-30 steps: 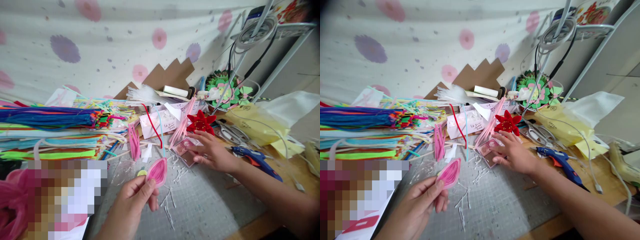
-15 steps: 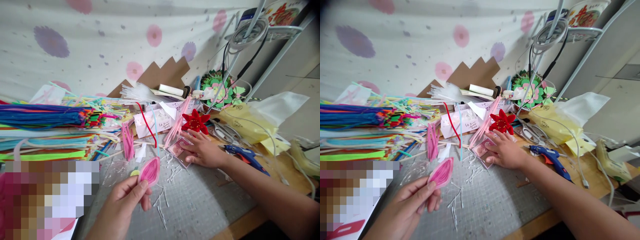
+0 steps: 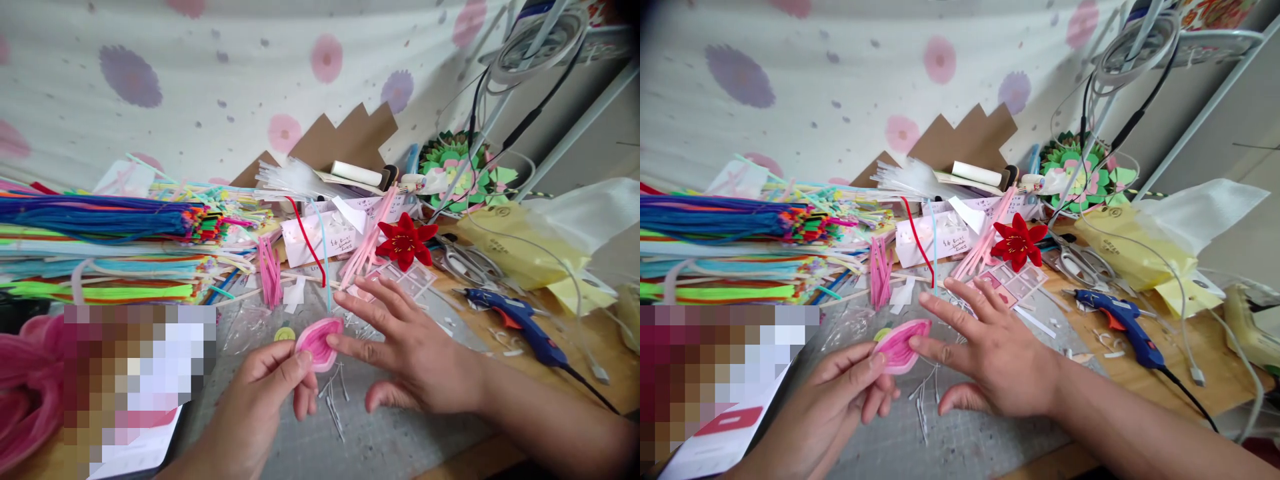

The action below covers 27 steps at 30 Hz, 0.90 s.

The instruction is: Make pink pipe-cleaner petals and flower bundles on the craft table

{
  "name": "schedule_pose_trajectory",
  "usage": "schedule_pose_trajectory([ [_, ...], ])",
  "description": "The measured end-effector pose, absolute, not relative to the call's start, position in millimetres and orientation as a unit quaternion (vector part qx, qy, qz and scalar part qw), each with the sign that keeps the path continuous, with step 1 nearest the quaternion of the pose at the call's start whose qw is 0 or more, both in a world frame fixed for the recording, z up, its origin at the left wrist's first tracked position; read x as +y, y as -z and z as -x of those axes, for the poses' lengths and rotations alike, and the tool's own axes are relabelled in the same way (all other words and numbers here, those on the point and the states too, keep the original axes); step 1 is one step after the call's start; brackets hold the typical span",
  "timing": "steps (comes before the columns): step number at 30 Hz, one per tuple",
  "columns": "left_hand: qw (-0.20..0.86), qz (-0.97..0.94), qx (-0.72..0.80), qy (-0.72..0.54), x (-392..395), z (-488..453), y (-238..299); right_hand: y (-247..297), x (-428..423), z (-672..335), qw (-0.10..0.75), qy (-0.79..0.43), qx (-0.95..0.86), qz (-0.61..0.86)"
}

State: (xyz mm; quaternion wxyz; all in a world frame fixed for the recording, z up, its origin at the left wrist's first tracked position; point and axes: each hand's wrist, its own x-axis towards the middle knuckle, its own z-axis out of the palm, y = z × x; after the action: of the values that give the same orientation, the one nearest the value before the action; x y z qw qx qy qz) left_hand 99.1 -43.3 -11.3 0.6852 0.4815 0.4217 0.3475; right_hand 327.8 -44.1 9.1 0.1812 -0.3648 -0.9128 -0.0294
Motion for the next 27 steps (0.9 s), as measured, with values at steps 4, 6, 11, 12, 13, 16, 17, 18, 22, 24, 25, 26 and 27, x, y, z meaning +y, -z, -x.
schedule_pose_trajectory([
  [4, 0.706, -0.449, 0.412, -0.36, -43.3, -100.1, 9.2, -3.9, -40.8, -331.6, 0.175, 0.062, -0.908, 0.376],
  [6, 0.713, -0.443, 0.408, -0.361, -43.9, -99.9, 8.9, -2.6, -41.0, -331.3, 0.161, 0.07, -0.914, 0.367],
  [11, 0.705, -0.454, 0.414, -0.355, -43.6, -98.4, 10.2, -2.8, -42.5, -325.8, 0.158, 0.083, -0.909, 0.377],
  [12, 0.703, -0.46, 0.415, -0.351, -43.0, -98.1, 11.3, -2.7, -40.3, -327.6, 0.156, 0.078, -0.913, 0.37],
  [13, 0.701, -0.466, 0.416, -0.346, -42.2, -97.7, 12.6, -2.2, -36.6, -331.7, 0.157, 0.073, -0.913, 0.37],
  [16, 0.683, -0.483, 0.432, -0.337, -39.8, -97.2, 16.7, 3.1, -18.3, -360.0, 0.194, 0.062, -0.868, 0.452],
  [17, 0.674, -0.486, 0.441, -0.34, -39.3, -97.3, 17.5, 6.0, -11.6, -373.0, 0.206, 0.06, -0.848, 0.484],
  [18, 0.667, -0.486, 0.447, -0.344, -39.1, -97.5, 17.8, 9.1, -5.5, -385.9, 0.188, 0.046, -0.844, 0.5],
  [22, 0.661, -0.484, 0.456, -0.349, -40.0, -99.4, 16.0, 21.7, 8.0, -417.4, 0.098, 0.016, -0.858, 0.504],
  [24, 0.657, -0.489, 0.458, -0.345, -40.6, -100.0, 14.8, 26.9, 9.9, -417.7, 0.075, 0.018, -0.861, 0.502],
  [25, 0.654, -0.493, 0.459, -0.343, -40.7, -100.1, 14.6, 29.0, 10.3, -415.6, 0.064, 0.02, -0.861, 0.503],
  [26, 0.652, -0.497, 0.46, -0.34, -40.6, -100.0, 14.5, 30.5, 10.4, -412.6, 0.051, 0.021, -0.861, 0.505],
  [27, 0.649, -0.503, 0.462, -0.335, -40.5, -99.7, 14.8, 31.3, 10.2, -409.2, 0.039, 0.024, -0.86, 0.508],
])
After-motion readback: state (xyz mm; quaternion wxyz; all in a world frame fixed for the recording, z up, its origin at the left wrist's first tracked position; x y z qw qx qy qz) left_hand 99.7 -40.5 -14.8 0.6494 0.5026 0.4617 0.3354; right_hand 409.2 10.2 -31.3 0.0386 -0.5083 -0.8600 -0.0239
